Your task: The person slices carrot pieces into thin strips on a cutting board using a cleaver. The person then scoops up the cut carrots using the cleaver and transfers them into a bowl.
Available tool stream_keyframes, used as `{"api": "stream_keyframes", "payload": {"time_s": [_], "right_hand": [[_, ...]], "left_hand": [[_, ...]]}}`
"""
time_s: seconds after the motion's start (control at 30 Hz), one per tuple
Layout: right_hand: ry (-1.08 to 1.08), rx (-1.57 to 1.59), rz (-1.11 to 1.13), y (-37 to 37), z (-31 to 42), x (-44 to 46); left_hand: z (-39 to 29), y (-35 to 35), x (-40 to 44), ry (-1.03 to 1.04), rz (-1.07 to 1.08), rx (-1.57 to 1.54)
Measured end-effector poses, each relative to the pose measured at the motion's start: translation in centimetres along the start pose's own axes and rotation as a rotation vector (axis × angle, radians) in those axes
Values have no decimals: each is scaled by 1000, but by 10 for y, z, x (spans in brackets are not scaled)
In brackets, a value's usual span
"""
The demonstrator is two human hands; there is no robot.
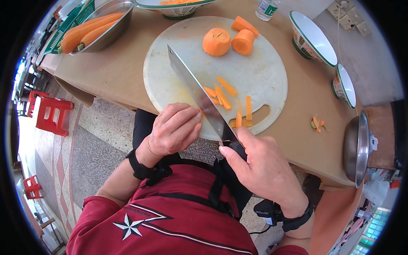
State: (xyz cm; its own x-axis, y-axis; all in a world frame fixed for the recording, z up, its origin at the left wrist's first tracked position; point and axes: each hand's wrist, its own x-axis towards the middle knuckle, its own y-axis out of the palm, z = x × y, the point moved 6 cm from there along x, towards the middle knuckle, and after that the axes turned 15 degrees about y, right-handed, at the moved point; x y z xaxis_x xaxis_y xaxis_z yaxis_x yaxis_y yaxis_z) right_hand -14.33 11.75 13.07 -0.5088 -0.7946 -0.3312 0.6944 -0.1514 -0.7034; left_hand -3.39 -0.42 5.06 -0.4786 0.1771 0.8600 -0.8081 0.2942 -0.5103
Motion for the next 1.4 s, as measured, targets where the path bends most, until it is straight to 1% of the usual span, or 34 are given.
{"api": "stream_keyframes", "payload": {"time_s": [0.23,0.43,0.63,0.77,0.83,0.97,1.03,1.07,1.13,1.17,1.27,1.3,1.37,1.4], "right_hand": [[-24,-51,-16,2,0,0],[33,-115,24,2,5,3],[22,-178,5,5,10,6],[9,-152,4,11,11,23],[-53,-134,-30,10,18,31],[-75,-90,-47,11,11,37],[93,208,89,14,-9,38],[88,209,89,14,-13,36],[113,347,61,10,-24,32],[109,350,61,9,-30,31],[85,646,121,6,-56,34],[80,651,119,5,-62,34],[125,834,172,6,-75,36],[128,864,191,7,-81,37]], "left_hand": [[0,0,-1,1,-5,-3],[1,0,-1,-1,-13,-13],[1,0,-1,-9,-23,-24],[0,-1,0,-6,-25,-23],[0,-2,-1,-7,-22,-29],[0,-3,0,-11,-15,-22],[0,-3,1,-28,-17,-33],[0,-3,0,-25,-15,-28],[0,-2,0,-43,-3,-26],[-1,-2,1,-41,0,-23],[0,-2,4,-64,10,-21],[1,-1,3,-86,11,-29],[2,-1,4,-104,16,-36],[3,0,6,-142,43,-52]]}}
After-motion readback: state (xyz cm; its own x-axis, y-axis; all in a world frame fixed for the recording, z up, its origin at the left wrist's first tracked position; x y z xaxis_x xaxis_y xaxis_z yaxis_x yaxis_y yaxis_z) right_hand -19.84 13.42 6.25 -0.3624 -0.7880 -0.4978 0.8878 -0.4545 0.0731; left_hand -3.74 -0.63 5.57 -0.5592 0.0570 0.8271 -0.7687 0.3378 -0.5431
